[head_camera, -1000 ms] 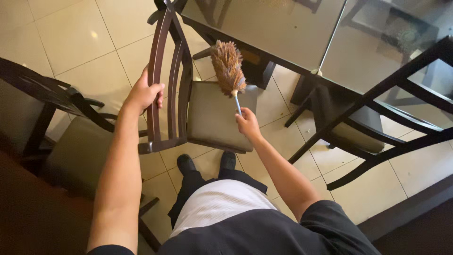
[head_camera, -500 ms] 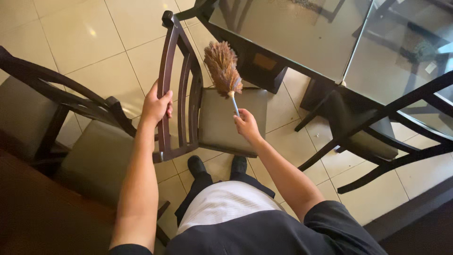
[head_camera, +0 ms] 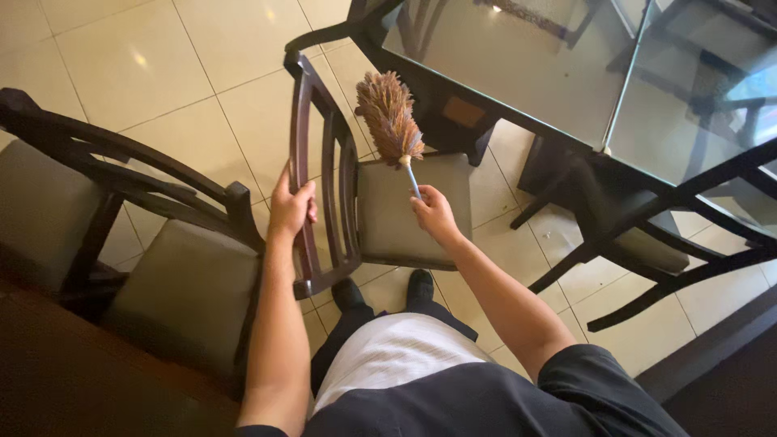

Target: The person uses a duster to clean the seat and backrest of several dining chairs around a glass table. They move from chair to chair, dusting each surface in turn.

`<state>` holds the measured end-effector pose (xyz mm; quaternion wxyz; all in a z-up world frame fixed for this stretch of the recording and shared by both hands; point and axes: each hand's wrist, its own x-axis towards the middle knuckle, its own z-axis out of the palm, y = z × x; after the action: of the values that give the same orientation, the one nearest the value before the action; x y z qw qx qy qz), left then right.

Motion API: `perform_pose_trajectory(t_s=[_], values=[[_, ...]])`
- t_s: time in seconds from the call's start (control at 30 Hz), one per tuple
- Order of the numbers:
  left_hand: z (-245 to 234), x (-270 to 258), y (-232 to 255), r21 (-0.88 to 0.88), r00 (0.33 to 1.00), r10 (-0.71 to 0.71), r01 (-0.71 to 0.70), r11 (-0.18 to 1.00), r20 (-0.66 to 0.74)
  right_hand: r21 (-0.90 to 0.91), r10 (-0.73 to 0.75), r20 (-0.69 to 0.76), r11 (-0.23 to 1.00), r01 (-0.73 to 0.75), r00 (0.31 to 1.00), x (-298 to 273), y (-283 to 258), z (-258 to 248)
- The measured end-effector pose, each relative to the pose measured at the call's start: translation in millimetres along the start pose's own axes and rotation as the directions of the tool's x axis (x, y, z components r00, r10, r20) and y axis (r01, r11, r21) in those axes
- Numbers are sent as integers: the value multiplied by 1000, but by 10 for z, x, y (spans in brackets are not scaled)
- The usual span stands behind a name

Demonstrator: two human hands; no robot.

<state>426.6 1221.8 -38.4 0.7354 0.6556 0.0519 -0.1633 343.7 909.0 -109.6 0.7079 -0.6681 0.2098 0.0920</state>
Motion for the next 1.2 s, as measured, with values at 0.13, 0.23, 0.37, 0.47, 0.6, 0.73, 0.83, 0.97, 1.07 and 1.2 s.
perform_pose_trajectory(t_s=[0.13, 0.23, 0.37, 0.47, 0.6, 0.73, 0.83, 0.97, 1.07, 1.2], values=[[65, 121, 3, -65, 997, 60, -56, 996, 56, -8, -7, 9, 1000, 7, 1000, 59, -114, 78], [106, 276, 86, 7, 995, 71, -72, 997, 73, -74, -68, 1, 995, 68, 998, 205, -135, 80], [64, 531, 144, -16, 994, 46, -45, 999, 100, -94, -96, -23, 991, 93, 995, 385, -103, 102], [61, 728, 164, -12, 992, 44, -43, 999, 115, -101, -77, -61, 992, 71, 995, 497, -135, 147], [74, 925, 161, -2, 993, 20, -20, 1000, 114, -65, -71, -77, 996, 66, 995, 579, -152, 161], [-19, 1044, 136, -13, 993, -15, 16, 1000, 115, -53, -102, -122, 994, 96, 987, 585, -182, 187], [-137, 1086, 91, -28, 991, -16, 19, 999, 130, -95, -136, -131, 988, 124, 982, 501, -317, 256], [-154, 1132, -3, 18, 995, -42, 40, 999, 92, -400, -256, -77, 893, 206, 964, 351, -591, 346], [-218, 1190, 14, 66, 994, -12, 5, 998, 106, -603, -373, 124, 707, 369, 919, 265, -893, 396], [-183, 1175, -5, 175, 999, -37, 31, 984, 32, -748, -324, 249, 534, 393, 913, 5, -1335, 381]])
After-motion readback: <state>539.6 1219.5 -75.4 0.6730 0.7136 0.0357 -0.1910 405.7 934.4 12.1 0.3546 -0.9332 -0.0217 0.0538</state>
